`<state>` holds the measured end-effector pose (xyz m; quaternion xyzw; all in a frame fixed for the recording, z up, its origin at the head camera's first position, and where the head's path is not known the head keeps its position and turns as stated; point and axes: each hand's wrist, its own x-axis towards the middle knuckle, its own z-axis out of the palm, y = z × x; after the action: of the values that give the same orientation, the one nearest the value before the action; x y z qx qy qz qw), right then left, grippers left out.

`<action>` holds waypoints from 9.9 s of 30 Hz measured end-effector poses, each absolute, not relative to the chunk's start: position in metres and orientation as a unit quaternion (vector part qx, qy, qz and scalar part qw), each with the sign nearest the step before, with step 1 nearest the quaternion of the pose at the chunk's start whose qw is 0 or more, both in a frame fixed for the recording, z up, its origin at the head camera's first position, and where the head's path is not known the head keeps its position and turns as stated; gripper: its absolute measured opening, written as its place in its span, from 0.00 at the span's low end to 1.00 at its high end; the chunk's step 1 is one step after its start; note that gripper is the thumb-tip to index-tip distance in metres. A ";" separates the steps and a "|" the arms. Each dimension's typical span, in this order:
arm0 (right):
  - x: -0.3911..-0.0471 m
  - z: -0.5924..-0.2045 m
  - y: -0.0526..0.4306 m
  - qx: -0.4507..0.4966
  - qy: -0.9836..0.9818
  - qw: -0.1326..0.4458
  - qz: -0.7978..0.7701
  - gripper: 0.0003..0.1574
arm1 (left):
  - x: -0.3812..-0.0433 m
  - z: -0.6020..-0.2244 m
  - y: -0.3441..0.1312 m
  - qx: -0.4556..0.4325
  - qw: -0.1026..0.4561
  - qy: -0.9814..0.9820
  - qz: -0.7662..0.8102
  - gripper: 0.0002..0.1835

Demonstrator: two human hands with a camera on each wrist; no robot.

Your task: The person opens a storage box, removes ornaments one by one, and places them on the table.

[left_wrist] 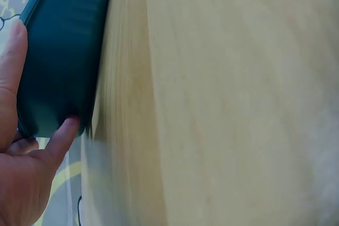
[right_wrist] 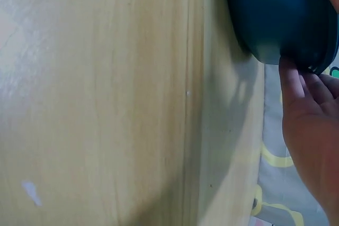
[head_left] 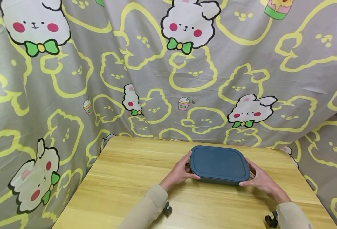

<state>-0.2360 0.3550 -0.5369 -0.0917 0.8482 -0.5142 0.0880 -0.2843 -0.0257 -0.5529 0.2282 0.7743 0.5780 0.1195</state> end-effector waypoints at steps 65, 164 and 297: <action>-0.190 -0.503 0.356 -0.196 0.838 -0.043 -0.508 0.72 | -0.237 -0.509 -0.039 0.224 0.084 0.763 0.600 0.65; -0.156 -0.566 0.382 -0.229 0.657 0.296 -0.654 0.56 | -0.179 -0.554 -0.072 0.234 0.214 0.758 0.570 0.62; -0.286 -0.545 0.331 0.021 0.841 -0.029 -0.540 0.37 | -0.312 -0.534 0.006 0.265 -0.067 0.904 0.330 0.28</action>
<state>-0.2858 0.3306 -0.5447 0.0205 0.8406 -0.5405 -0.0287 -0.3116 0.0059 -0.5343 0.2647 0.9038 0.3295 -0.0666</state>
